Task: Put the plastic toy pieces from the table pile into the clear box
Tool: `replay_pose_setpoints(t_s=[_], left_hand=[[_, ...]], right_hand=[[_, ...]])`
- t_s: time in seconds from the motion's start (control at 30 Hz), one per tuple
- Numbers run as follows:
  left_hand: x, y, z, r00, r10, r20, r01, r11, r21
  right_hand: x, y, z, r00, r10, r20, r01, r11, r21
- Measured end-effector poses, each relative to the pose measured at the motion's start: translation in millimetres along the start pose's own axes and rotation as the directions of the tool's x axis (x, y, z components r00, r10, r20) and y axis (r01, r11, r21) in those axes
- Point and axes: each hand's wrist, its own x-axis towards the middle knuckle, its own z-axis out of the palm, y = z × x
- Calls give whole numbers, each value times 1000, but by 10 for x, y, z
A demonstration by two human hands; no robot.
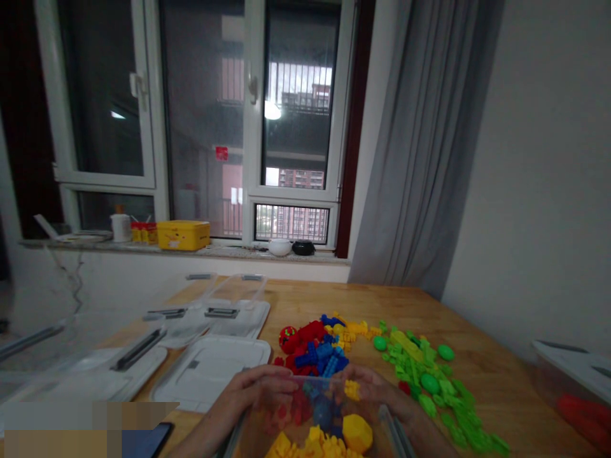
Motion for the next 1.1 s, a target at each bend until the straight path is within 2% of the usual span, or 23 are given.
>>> replay_pose_setpoints(t_s=[0.07,0.23,0.27,0.33,0.4,0.43,0.5,0.57,0.67,0.83,0.97,1.1], left_hand=[[-10,7,0,1000,0,-1,0,1000,9],[-26,74,36,1000,-24,10,24,1000,-15],[-26,85,43,999,-34,11,34,999,-22],[-22,93,49,999,-36,8,36,999,-31],[-18,81,42,1000,-11,-2,11,1000,-17],[-16,72,34,1000,-1,-6,1,1000,-2],[-16,55,21,1000,8,-4,-8,1000,17],[-21,55,19,1000,10,2,-11,1000,17],[-34,87,40,1000,11,-1,-11,1000,2],[-26,108,66,1000,-20,3,20,999,-29],[-1,66,54,998,-44,40,48,994,-99],[9,31,35,998,-43,41,47,992,-115]], right_hand=[[-10,-21,12,1000,-18,-20,17,999,-35],[79,8,-94,998,-41,53,45,997,-68],[119,32,-133,998,-62,20,64,994,-89],[211,96,-225,981,-125,-148,102,983,-155],[299,179,-341,906,-231,-354,118,942,-314],[334,227,-409,850,-307,-428,108,896,-430],[382,334,-562,767,-457,-451,36,732,-680],[408,451,-723,747,-540,-387,-46,540,-841],[445,616,-926,762,-567,-311,-109,362,-926],[525,784,-1096,829,-502,-245,-174,185,-967],[569,819,-1148,862,-438,-256,-211,148,-966],[589,807,-1144,883,-381,-275,-231,157,-960]])
